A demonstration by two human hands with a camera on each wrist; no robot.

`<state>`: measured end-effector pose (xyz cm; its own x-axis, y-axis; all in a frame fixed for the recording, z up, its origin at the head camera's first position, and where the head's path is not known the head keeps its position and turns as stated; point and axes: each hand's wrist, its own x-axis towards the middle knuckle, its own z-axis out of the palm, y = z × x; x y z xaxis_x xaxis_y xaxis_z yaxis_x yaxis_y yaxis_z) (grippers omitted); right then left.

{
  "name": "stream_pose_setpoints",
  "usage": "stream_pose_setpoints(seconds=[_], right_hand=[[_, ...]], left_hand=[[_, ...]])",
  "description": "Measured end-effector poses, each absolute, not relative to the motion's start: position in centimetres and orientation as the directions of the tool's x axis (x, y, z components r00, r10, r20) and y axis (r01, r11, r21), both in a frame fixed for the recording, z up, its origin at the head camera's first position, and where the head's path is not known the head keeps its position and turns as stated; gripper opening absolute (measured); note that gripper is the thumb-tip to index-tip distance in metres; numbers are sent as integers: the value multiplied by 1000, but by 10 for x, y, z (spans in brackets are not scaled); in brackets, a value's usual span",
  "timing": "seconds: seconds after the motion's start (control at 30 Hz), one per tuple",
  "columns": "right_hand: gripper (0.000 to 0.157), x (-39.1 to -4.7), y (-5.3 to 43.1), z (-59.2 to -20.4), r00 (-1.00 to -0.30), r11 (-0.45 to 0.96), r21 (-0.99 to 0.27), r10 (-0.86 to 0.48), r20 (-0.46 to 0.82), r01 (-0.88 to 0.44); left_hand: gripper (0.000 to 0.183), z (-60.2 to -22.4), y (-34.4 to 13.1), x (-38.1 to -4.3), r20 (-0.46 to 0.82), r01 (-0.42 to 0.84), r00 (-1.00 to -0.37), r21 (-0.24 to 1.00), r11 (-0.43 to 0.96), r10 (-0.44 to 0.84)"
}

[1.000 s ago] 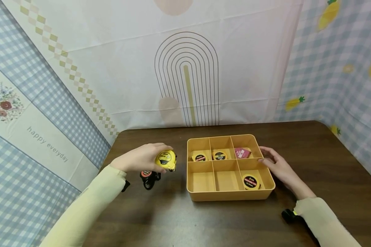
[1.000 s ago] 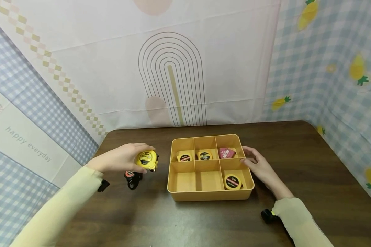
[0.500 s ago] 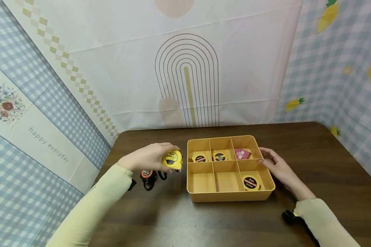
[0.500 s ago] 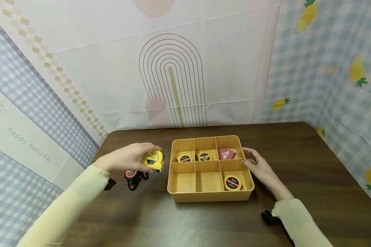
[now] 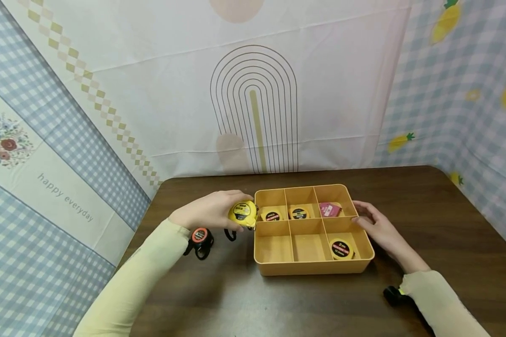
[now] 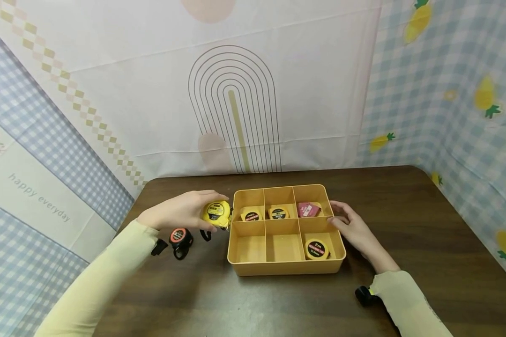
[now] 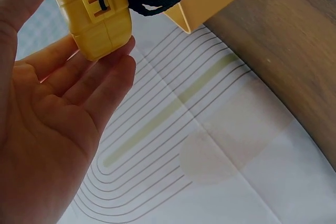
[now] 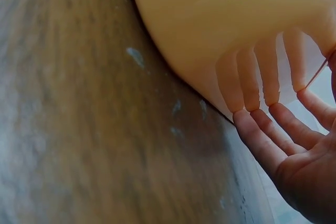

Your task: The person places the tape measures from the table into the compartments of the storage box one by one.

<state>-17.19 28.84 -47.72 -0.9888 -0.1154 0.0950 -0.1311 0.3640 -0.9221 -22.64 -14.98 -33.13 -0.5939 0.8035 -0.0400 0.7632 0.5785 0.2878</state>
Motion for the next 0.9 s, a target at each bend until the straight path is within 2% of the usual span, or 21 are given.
stream_pose_setpoints(seconds=[0.9], right_hand=[[54, -174, 289, -480, -988, 355, -925, -110, 104, -137]], left_hand=[[68, -328, -116, -235, -48, 802, -542, 271, 533, 839]])
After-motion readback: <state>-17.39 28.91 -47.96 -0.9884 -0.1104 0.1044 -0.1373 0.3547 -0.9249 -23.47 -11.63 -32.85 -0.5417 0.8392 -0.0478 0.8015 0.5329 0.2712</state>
